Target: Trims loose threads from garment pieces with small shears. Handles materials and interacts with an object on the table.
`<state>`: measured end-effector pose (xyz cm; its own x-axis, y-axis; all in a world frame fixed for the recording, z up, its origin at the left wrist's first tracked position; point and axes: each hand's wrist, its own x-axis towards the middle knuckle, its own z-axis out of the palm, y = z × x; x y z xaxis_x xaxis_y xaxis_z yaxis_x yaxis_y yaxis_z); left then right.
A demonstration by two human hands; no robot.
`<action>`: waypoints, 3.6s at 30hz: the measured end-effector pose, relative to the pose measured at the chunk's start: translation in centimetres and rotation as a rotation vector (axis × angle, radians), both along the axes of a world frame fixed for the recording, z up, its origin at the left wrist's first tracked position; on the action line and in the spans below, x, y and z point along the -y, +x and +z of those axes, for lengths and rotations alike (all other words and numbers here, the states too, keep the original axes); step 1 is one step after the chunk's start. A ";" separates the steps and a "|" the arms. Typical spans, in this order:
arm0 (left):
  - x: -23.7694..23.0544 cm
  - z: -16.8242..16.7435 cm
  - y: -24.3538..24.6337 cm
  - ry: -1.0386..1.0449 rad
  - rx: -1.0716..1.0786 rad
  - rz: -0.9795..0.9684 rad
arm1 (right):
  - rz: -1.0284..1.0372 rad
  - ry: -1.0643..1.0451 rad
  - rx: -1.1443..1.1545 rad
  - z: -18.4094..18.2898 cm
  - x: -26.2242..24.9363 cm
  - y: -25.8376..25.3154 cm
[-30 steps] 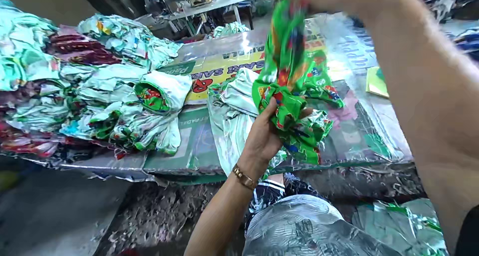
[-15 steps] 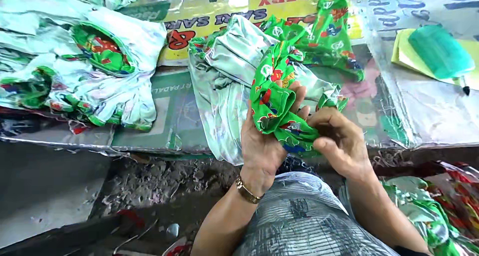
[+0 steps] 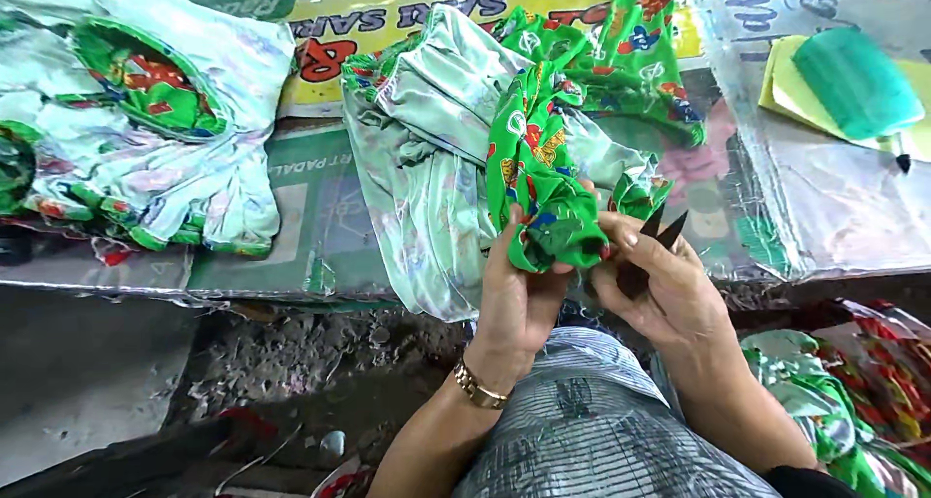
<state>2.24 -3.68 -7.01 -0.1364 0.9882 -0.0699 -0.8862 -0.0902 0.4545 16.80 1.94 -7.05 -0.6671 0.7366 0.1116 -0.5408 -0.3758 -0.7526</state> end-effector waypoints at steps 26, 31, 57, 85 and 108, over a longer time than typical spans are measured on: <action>-13.8 17.4 -25.4 -0.122 -2.264 0.526 | -0.163 0.376 0.149 -0.8 -1.9 6.6; -12.5 14.1 -30.1 -0.206 -2.198 0.342 | -0.519 0.811 0.715 0.9 -5.0 7.4; -4.4 5.0 -8.5 0.233 -2.279 0.141 | -0.346 1.006 1.078 -1.2 -4.8 1.5; 0.1 -2.9 -1.7 0.276 -1.950 0.657 | -0.709 1.294 0.756 -2.9 -0.9 -0.3; 2.0 -3.4 -3.6 0.089 -2.180 0.359 | -0.201 0.892 0.730 -1.4 -2.4 -0.8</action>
<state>-1.39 -5.64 -10.38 -0.0413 0.9020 0.4297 0.8972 -0.1559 0.4133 15.99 4.29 -8.46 -0.6667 0.6903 0.2811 0.1392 0.4858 -0.8629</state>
